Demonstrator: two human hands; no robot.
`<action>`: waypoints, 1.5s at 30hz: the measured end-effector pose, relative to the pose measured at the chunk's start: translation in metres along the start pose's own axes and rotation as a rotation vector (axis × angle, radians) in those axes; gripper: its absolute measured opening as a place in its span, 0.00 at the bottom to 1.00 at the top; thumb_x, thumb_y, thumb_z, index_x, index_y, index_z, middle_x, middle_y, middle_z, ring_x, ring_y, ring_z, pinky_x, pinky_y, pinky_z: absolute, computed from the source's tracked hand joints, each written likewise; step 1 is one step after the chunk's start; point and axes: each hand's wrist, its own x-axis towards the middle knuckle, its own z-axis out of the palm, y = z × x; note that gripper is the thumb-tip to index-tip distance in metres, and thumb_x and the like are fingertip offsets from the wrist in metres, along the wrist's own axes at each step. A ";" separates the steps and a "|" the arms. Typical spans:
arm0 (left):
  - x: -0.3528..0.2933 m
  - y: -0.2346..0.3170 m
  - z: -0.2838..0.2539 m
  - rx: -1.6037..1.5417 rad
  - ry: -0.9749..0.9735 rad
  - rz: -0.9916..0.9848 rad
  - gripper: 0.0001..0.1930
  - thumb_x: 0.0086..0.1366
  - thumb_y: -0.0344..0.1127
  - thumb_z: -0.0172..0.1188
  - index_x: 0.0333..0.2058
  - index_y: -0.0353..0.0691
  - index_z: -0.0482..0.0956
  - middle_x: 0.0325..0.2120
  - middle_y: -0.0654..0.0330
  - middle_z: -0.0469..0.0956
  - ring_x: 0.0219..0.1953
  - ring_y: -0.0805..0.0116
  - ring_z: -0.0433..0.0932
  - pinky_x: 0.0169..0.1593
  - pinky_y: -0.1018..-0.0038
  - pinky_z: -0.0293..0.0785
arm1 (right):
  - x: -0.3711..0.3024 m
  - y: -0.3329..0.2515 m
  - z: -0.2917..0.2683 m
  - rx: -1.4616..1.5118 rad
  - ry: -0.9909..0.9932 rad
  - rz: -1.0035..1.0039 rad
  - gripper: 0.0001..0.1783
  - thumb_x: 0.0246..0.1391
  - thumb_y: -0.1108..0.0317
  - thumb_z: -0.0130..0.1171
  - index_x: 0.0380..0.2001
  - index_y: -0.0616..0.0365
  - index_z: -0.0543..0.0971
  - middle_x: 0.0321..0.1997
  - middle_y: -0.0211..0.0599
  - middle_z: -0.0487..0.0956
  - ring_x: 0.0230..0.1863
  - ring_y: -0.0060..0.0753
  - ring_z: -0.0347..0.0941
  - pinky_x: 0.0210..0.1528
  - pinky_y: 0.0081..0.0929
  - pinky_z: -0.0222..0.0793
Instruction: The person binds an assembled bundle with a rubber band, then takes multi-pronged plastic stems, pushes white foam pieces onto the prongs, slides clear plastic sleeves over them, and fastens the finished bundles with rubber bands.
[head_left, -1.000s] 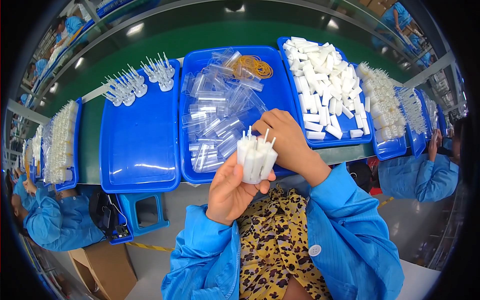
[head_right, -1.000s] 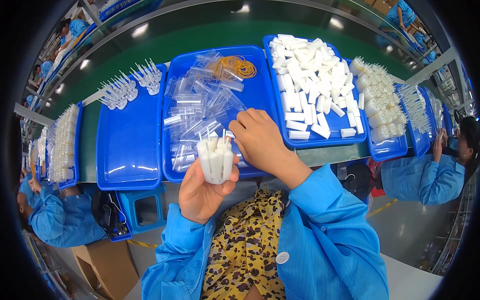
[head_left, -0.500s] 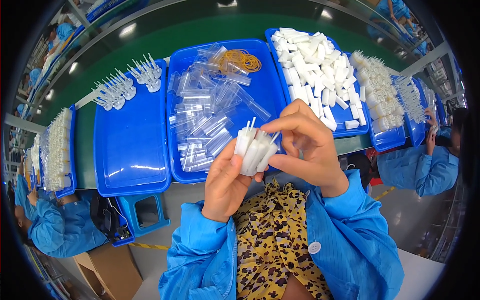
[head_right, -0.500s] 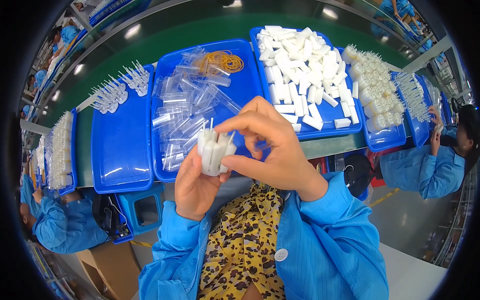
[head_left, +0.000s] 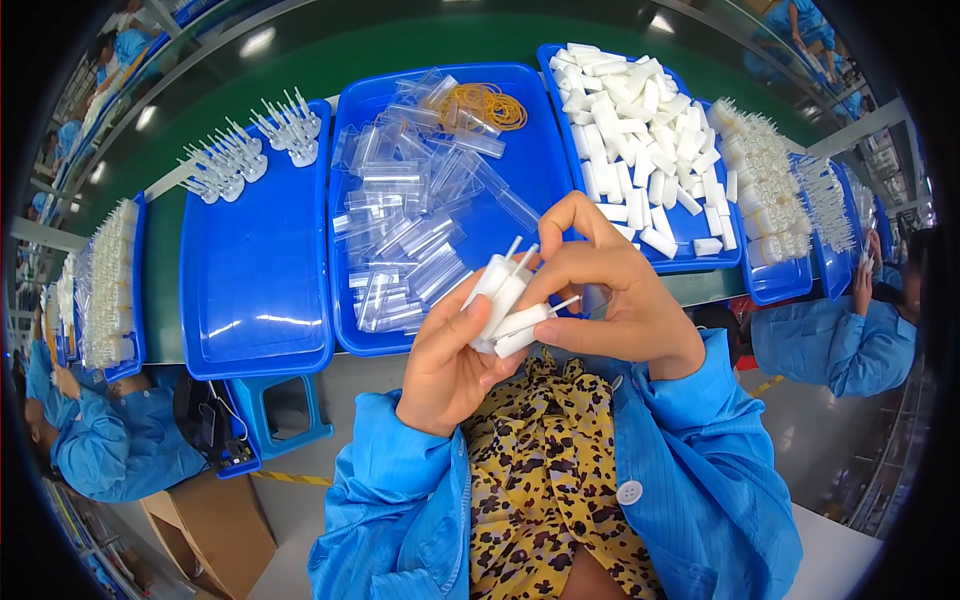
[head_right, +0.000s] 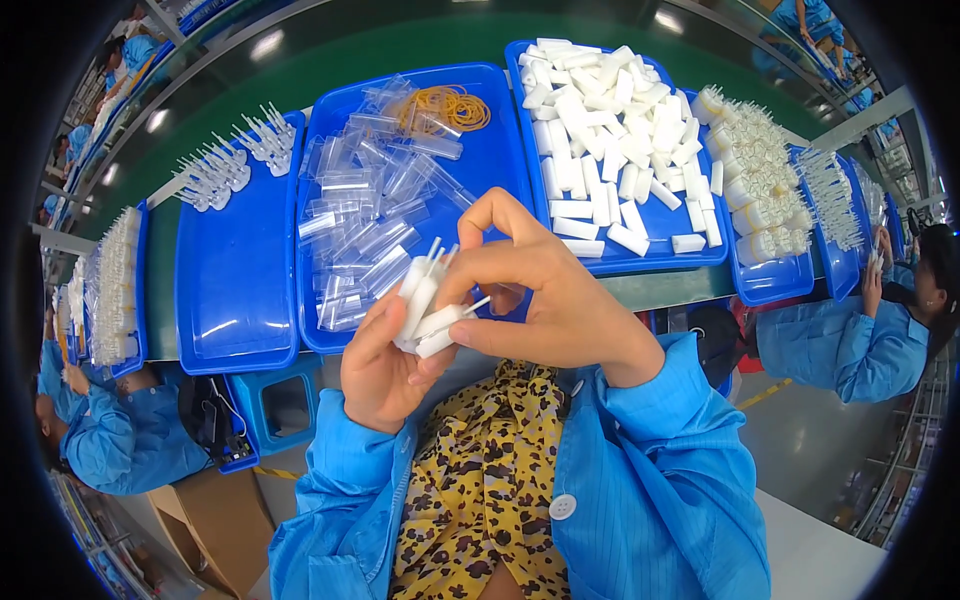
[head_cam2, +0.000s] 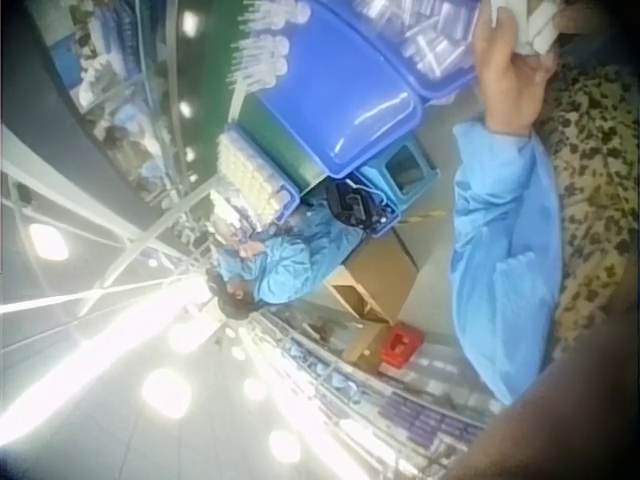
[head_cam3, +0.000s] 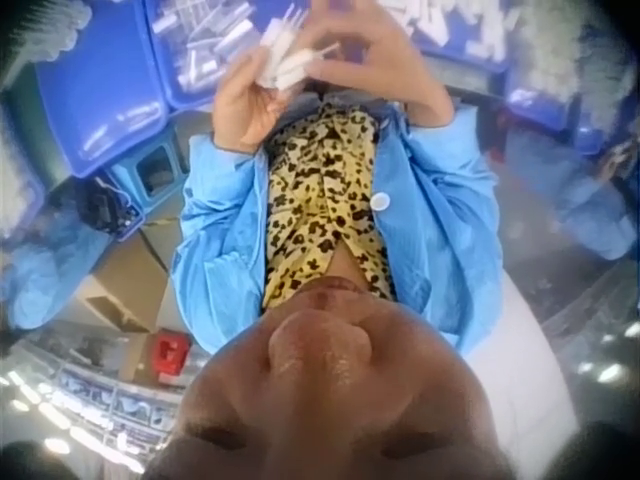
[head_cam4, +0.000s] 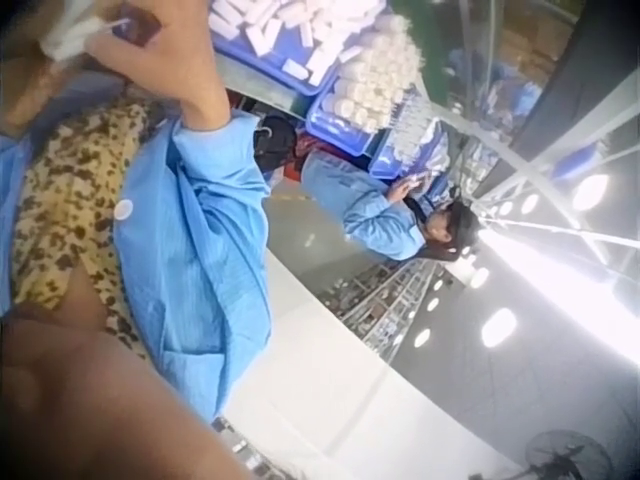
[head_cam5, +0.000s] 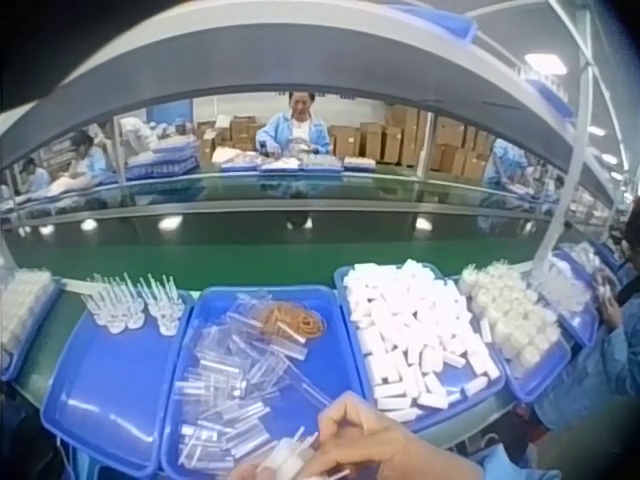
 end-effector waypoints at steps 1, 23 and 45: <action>0.000 0.000 0.001 -0.024 0.001 -0.022 0.27 0.70 0.43 0.46 0.61 0.30 0.58 0.34 0.56 0.74 0.23 0.76 0.70 0.19 0.83 0.61 | -0.001 0.000 0.000 0.021 -0.009 0.018 0.10 0.41 0.68 0.68 0.31 0.53 0.82 0.38 0.29 0.63 0.33 0.17 0.61 0.27 0.14 0.58; 0.003 -0.005 -0.012 -0.330 -0.016 -0.337 0.19 0.70 0.38 0.45 0.55 0.36 0.65 0.32 0.55 0.75 0.12 0.72 0.69 0.08 0.84 0.56 | -0.013 0.001 -0.001 0.062 -0.137 0.026 0.13 0.40 0.76 0.68 0.34 0.54 0.84 0.44 0.34 0.65 0.29 0.20 0.66 0.32 0.18 0.62; -0.002 0.001 0.002 -0.099 -0.017 -0.313 0.14 0.71 0.42 0.45 0.50 0.43 0.66 0.29 0.59 0.73 0.10 0.76 0.65 0.09 0.85 0.51 | -0.019 -0.006 0.002 0.027 0.048 0.084 0.14 0.39 0.74 0.70 0.35 0.56 0.84 0.47 0.38 0.68 0.33 0.24 0.72 0.35 0.19 0.67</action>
